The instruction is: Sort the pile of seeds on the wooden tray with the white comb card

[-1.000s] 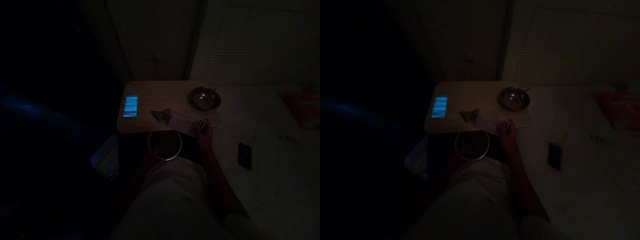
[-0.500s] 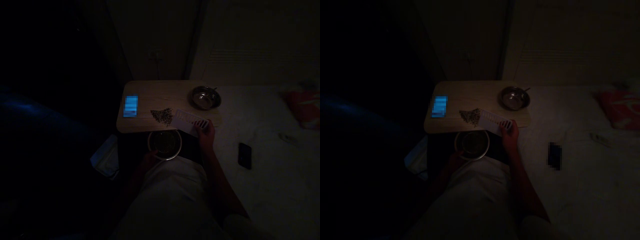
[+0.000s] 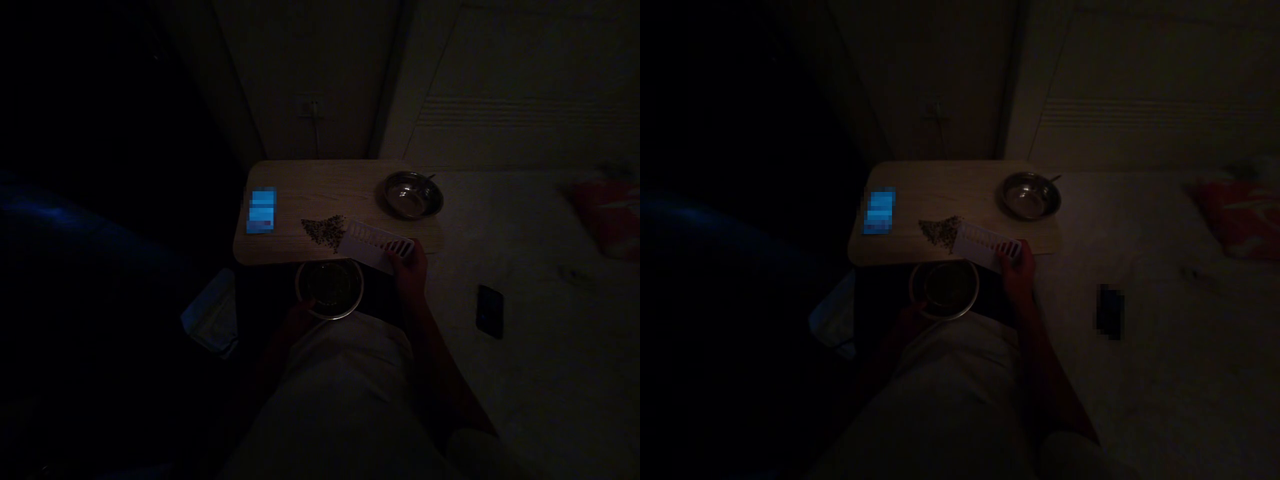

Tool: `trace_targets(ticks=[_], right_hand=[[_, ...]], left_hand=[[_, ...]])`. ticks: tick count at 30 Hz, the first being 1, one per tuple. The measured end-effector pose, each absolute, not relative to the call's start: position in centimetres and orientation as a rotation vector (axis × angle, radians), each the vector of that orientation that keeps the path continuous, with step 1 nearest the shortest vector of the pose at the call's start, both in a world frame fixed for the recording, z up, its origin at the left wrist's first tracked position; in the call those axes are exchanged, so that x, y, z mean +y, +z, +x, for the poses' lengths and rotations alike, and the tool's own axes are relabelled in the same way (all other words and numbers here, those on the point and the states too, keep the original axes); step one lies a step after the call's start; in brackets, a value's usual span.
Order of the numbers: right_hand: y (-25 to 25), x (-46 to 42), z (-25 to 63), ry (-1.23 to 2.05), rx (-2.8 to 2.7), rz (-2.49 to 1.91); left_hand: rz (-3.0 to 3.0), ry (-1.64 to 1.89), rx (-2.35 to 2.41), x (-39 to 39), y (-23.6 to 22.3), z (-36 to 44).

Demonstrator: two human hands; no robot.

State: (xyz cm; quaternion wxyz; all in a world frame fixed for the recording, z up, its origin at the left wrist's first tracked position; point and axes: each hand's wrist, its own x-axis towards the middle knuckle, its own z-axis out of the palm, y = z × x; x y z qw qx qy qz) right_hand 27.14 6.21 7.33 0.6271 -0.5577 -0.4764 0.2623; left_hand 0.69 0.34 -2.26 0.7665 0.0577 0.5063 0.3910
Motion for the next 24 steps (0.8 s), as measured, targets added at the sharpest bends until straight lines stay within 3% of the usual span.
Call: trace_targets(ticks=[14,21,24], right_hand=[[7.9,6.0,26.9,0.639,-1.090,-1.255],[7.8,6.0,26.9,0.630,-1.071,-1.252],[7.5,6.0,26.8,0.650,-1.093,-1.260]], left_hand=[[0.083,0.740,1.021,0.9,-3.3,0.4],[0.171,0.939,1.151,0.1,-4.0,0.4],[0.160,0.854,1.108,0.5,-3.9,0.4]])
